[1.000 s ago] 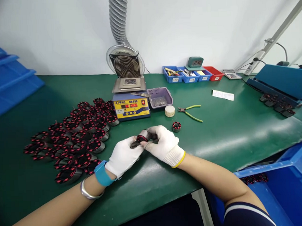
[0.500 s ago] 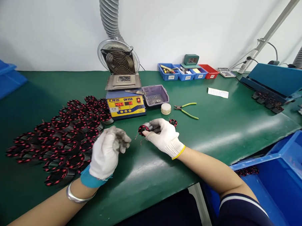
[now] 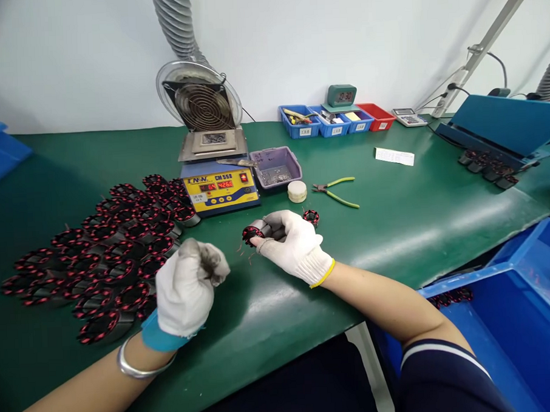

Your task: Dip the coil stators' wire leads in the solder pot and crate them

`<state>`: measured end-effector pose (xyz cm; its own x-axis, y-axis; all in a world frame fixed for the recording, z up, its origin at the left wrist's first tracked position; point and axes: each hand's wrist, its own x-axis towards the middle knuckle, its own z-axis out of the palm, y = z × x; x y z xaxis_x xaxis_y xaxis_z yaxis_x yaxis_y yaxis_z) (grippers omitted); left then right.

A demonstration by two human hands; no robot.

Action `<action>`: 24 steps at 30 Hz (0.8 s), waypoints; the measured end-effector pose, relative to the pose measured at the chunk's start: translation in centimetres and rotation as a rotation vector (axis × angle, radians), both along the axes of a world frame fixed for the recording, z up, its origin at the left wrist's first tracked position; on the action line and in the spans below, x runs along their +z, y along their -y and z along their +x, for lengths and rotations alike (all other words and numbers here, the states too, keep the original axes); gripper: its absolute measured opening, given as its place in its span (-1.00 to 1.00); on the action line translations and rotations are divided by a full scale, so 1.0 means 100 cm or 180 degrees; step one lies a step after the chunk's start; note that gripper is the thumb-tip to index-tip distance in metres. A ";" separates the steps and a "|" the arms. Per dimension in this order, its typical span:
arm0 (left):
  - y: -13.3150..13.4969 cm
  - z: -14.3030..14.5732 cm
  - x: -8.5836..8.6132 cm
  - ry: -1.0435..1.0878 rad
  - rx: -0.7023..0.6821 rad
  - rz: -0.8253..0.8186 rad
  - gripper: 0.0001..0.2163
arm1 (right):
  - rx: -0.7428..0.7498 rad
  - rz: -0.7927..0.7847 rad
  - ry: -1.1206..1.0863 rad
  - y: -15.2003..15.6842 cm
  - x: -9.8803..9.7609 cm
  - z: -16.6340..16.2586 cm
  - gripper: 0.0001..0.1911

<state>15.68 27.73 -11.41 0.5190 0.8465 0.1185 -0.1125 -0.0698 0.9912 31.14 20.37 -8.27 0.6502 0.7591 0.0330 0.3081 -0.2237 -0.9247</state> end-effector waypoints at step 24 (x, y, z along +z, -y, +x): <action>0.003 0.007 0.006 -0.0558 -0.0484 0.0032 -0.87 | 0.0026 0.0004 0.0191 0.004 0.004 -0.003 -0.62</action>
